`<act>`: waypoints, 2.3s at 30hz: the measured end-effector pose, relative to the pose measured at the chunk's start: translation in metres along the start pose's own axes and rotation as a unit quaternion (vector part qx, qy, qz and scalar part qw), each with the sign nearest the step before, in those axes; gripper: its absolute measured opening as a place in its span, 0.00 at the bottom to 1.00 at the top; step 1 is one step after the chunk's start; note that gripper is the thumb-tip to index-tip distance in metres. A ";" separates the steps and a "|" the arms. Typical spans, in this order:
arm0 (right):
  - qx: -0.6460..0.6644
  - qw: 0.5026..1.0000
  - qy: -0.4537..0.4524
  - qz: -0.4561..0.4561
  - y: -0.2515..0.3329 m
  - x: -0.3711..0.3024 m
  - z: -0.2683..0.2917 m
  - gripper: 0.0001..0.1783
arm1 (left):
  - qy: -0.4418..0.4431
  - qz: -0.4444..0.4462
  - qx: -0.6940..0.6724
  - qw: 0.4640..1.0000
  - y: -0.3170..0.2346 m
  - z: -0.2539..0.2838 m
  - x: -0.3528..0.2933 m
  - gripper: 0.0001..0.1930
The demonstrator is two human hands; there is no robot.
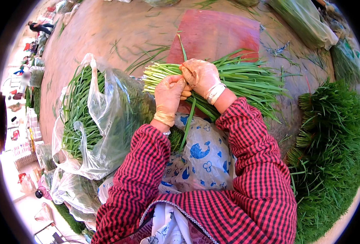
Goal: The person removes bunches of green vegetables from plastic bags, straightens the stalks, and secures each bunch with a red plastic tie by hand.
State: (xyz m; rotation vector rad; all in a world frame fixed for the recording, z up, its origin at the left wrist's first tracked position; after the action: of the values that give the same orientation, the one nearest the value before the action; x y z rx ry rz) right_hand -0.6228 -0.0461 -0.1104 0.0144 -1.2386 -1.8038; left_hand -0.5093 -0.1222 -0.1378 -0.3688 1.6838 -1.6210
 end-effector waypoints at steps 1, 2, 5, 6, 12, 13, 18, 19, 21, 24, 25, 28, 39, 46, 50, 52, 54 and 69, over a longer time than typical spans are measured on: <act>0.004 1.000 -0.015 -0.013 -0.001 -0.004 0.002 0.12 | 0.011 -0.006 0.016 1.000 -0.002 0.002 -0.002 0.08; -0.009 1.000 -0.011 -0.021 -0.003 -0.007 0.005 0.12 | 0.027 -0.013 0.030 0.999 -0.010 -0.003 -0.005 0.08; -0.017 1.000 -0.008 -0.012 0.005 -0.016 0.012 0.11 | -0.048 -0.349 0.264 0.898 -0.092 0.000 -0.026 0.11; -0.027 0.999 -0.011 -0.011 0.009 -0.020 0.013 0.10 | -0.074 -0.475 0.345 0.806 -0.112 -0.002 -0.034 0.12; 0.151 0.972 -0.176 0.045 0.067 0.006 0.075 0.05 | 0.002 -0.361 0.580 0.730 -0.097 0.015 0.006 0.19; 0.174 0.966 -0.189 0.024 0.069 0.004 0.085 0.05 | -0.022 -0.374 0.552 0.745 -0.111 0.012 -0.006 0.16; 0.117 0.977 -0.172 0.051 0.066 -0.027 0.086 0.08 | -0.114 -0.447 0.529 0.712 -0.101 0.005 -0.033 0.15; 0.173 0.971 -0.162 -0.033 0.039 -0.040 0.070 0.09 | -0.116 -0.435 0.543 0.709 -0.072 0.006 -0.027 0.16; 0.327 0.911 -0.170 -0.184 -0.006 -0.067 0.037 0.10 | -0.103 -0.395 0.482 0.775 -0.025 0.015 -0.022 0.17; 0.239 0.957 -0.133 -0.092 0.013 -0.074 0.043 0.10 | -0.082 -0.367 0.445 0.813 -0.022 0.020 -0.026 0.19; 0.249 0.957 -0.117 -0.096 0.014 -0.075 0.043 0.10 | -0.070 -0.379 0.410 0.827 -0.027 0.022 -0.026 0.18; 0.145 0.985 -0.088 -0.030 0.031 -0.082 0.055 0.09 | -0.004 -0.280 0.349 0.894 -0.035 0.035 -0.023 0.19; 0.115 0.992 -0.052 0.021 0.055 -0.107 0.058 0.04 | 0.128 -0.141 0.285 0.939 -0.042 -0.008 0.008 0.13; 0.107 0.992 -0.064 0.024 0.048 -0.110 0.061 0.04 | 0.081 -0.121 -0.191 0.971 -0.091 0.043 0.021 0.15; 0.073 0.996 -0.055 0.020 0.060 -0.122 0.062 0.03 | 0.076 -0.139 0.095 0.983 -0.085 0.046 0.019 0.21; 0.109 0.994 -0.029 0.008 0.055 -0.138 0.058 0.03 | 0.168 -0.069 0.167 0.969 -0.043 0.037 0.019 0.23; 0.124 0.992 -0.014 -0.012 0.050 -0.152 0.053 0.03 | 0.256 -0.029 0.204 0.944 -0.024 0.027 0.013 0.21; 0.125 0.992 -0.003 -0.009 0.048 -0.148 0.048 0.04 | 0.268 -0.079 0.262 0.924 -0.021 0.033 -0.004 0.10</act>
State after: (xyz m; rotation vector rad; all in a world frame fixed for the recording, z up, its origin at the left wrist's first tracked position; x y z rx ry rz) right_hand -0.5277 0.0864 -0.1182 0.1604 -1.4658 -1.6539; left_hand -0.4902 -0.1472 -0.1133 0.2397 1.5200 -2.3632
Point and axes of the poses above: each hand's wrist, its own x-axis towards the middle knuckle, its own z-axis out of the back of the hand, y = z × x, the point moved 8 cm from there along x, towards the middle knuckle, and after that the axes turned 1 degree about -z, right-handed, at the moved point
